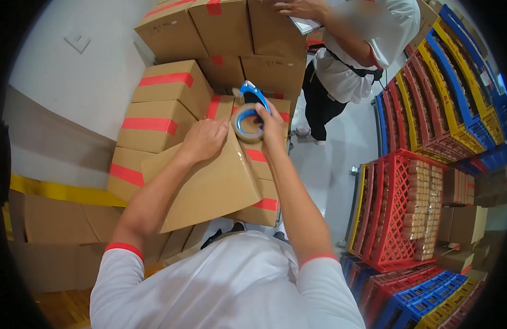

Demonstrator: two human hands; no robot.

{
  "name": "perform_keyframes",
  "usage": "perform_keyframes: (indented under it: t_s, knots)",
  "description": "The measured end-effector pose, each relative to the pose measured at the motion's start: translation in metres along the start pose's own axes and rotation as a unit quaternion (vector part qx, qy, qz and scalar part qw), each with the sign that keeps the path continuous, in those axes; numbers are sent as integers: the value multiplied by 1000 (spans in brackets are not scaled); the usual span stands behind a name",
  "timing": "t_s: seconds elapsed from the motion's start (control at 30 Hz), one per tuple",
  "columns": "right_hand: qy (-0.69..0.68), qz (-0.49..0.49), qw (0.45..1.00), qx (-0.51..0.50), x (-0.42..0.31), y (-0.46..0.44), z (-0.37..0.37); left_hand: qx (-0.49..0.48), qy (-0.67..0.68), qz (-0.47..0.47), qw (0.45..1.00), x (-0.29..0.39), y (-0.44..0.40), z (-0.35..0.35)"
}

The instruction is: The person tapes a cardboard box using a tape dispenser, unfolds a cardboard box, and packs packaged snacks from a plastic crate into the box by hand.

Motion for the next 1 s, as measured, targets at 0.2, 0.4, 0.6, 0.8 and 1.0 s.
perform_keyframes:
  t_s: [0.2, 0.4, 0.6, 0.8, 1.0]
  knots:
    - [42, 17, 999, -27, 3, -3, -9, -13, -49, -24, 998, -5, -2, 6]
    - [94, 120, 983, -101, -52, 154, -74, 23, 38, -21, 999, 16, 3, -10]
    - [-115, 61, 990, 46, -50, 185, -116, -179, -83, 288, 937, 40, 10, -10]
    - [-167, 37, 984, 41, -89, 206, -104, -134, -192, -59, 970, -29, -26, -50]
    - [-143, 34, 989, -27, -70, 219, -90, -119, -126, -253, 952, -98, 60, -45]
Point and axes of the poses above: each hand's wrist, its own y-axis away from the middle knuckle, its own z-axis out of the palm, x = y × z, the point moved 5 cm from there along -y, towards the middle knuckle
